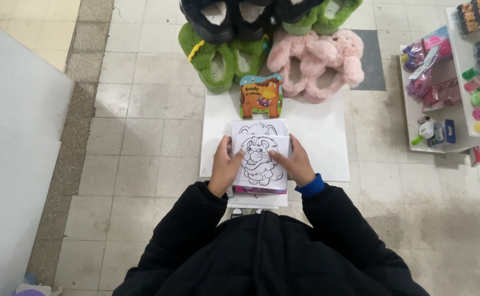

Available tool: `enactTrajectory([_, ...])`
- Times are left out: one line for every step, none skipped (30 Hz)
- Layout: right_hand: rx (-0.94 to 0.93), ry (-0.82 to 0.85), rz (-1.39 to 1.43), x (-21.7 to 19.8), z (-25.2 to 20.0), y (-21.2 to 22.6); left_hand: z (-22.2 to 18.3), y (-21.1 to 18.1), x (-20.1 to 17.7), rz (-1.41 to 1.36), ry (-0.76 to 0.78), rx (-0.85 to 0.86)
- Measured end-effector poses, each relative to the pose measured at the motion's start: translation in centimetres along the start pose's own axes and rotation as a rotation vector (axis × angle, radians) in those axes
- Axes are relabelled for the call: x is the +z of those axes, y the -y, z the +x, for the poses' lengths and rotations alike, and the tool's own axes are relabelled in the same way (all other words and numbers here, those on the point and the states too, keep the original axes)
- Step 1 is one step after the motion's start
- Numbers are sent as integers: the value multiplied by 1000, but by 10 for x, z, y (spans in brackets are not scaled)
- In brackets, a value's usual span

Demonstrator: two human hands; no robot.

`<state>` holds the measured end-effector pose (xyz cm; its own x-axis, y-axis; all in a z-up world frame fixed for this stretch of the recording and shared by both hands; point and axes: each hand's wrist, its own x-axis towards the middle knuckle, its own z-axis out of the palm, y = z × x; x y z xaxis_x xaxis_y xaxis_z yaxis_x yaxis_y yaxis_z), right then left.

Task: The person assembles a paper puzzle featuring a cartoon dinosaur by fitting the pieces together on a table. After completing the puzzle, the person flips the paper over and then browses through a stack of other animal-themed coloring or puzzle sheets.

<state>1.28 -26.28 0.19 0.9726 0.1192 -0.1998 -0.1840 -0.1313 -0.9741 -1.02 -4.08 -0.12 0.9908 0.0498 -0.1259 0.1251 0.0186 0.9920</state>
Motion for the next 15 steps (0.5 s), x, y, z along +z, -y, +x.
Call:
enactTrajectory([5,-1,0,-1,-3,-1,4,11,-1,-1,1,-5])
enactTrajectory([76,0,45,-1,-5,-2,9,21,-2,-99,-9,20])
enactTrajectory([146,2,91,-2,-8,-3,13,32,-3,-198,-19,45])
enactTrajectory([141,0,89,-2,-9,-4,12,28,-4,-199,-17,50])
enactTrajectory([148,13,91,-1,-10,-5,11,25,-4,-132,19,-17])
enactTrajectory([162,28,93,0,-15,-8,7,22,-5,-64,54,-90])
enactTrajectory([164,28,91,-3,-18,-8,2,20,-4,-66,54,-91])
enactTrajectory([81,38,60,-6,-22,-8,-2,17,-3,-47,57,-25])
enactTrajectory([-1,48,29,-8,-24,-9,-6,15,-2,-29,61,42])
enactTrajectory([1,49,30,-12,-26,4,-12,-7,-2,-27,61,39])
enactTrajectory([-86,48,11,-16,-28,16,-17,-29,-1,8,72,180])
enactTrajectory([-164,48,-11,-20,-35,27,-27,-49,1,40,83,311])
enactTrajectory([-152,50,-11,-23,-41,35,-30,-57,1,38,83,299])
enactTrajectory([-240,41,-31,-26,-44,45,-31,-65,2,35,127,366])
enactTrajectory([-327,33,-51,-30,-47,55,-31,-74,3,32,172,432])
